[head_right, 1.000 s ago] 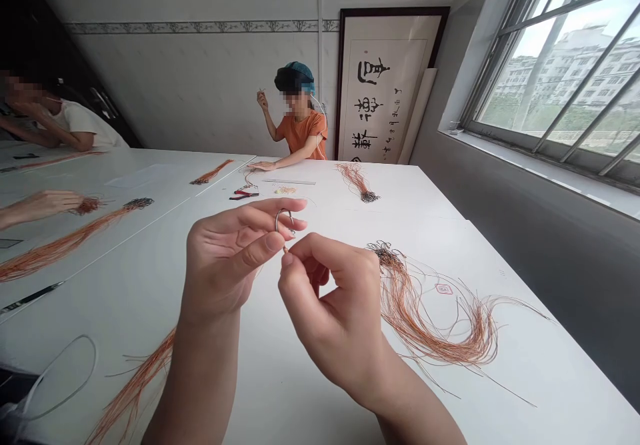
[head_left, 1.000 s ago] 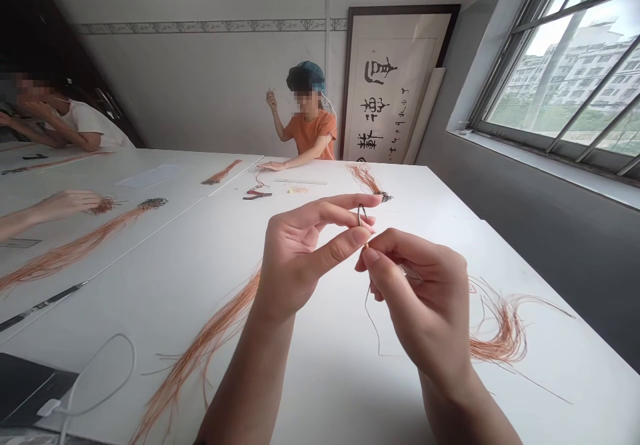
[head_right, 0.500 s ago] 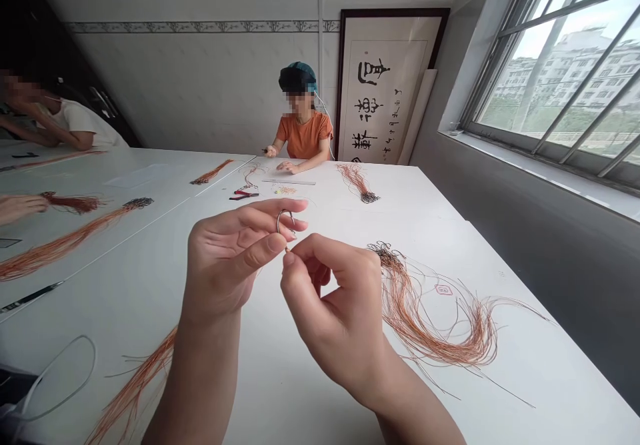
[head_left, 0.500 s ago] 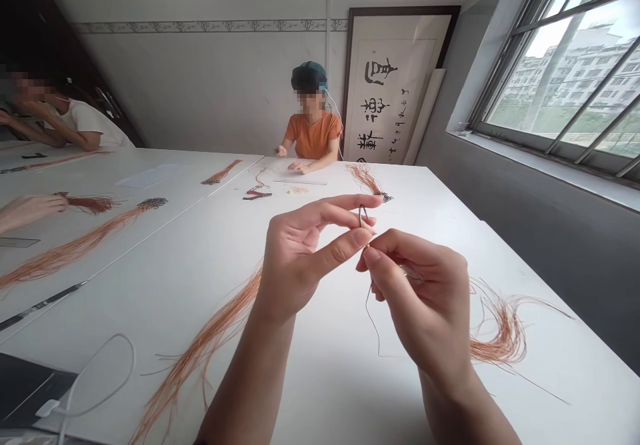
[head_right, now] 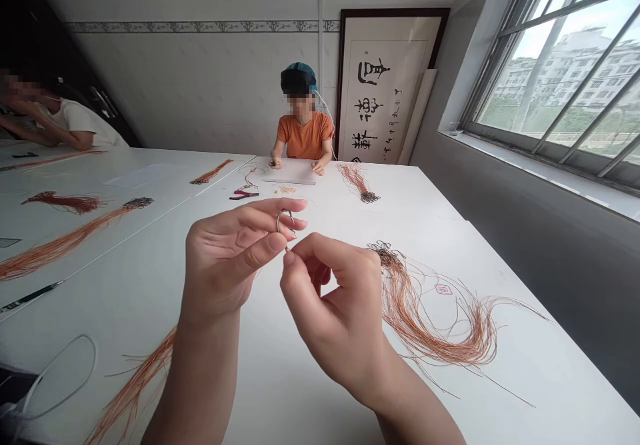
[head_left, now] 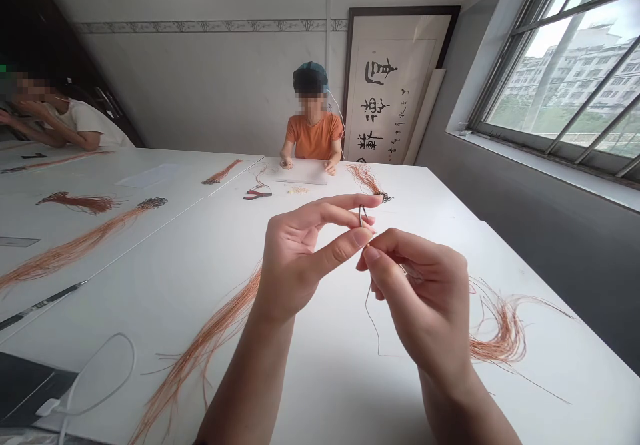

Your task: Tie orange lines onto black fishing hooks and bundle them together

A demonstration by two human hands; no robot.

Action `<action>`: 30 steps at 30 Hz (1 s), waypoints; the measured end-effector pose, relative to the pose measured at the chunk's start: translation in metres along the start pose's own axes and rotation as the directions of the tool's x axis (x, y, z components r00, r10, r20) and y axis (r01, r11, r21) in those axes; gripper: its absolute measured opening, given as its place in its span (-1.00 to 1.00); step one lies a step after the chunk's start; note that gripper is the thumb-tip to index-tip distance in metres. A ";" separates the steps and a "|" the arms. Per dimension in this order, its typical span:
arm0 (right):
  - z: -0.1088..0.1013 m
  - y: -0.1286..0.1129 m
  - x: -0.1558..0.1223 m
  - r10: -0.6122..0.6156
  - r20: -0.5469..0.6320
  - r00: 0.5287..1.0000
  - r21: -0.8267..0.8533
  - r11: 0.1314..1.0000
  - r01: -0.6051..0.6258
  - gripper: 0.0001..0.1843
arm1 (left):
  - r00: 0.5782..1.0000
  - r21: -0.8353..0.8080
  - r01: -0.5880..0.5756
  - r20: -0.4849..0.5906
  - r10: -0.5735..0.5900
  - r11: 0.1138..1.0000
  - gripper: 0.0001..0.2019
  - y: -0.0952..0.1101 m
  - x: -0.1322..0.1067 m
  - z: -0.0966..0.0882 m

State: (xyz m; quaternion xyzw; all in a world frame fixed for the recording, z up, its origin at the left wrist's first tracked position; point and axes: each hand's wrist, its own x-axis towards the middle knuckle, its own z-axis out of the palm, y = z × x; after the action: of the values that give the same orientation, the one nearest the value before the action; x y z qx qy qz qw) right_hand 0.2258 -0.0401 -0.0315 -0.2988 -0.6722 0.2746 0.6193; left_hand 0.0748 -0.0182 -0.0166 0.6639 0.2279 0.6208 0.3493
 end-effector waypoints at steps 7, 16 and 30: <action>0.000 0.002 0.001 0.000 -0.005 1.000 -0.010 1.000 0.000 -0.69 | 1.000 -0.004 -0.023 0.002 0.023 1.000 -0.92 -0.002 -0.001 -0.001; 0.003 0.003 0.003 0.003 -0.023 1.000 -0.033 0.999 -0.003 -0.68 | 0.999 0.023 -0.045 -0.027 0.045 0.999 -0.91 -0.009 -0.004 -0.001; -0.025 0.033 0.030 0.011 -0.028 1.000 -0.230 0.973 -0.017 -0.85 | 0.963 0.453 0.232 0.020 -0.270 0.860 -0.84 -0.019 0.006 -0.029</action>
State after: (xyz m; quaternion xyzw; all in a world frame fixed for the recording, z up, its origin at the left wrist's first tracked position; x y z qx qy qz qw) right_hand 0.2514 0.0043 -0.0338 -0.3769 -0.6889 0.1950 0.5876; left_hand 0.0497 0.0036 -0.0274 0.7159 0.4343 0.4728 0.2745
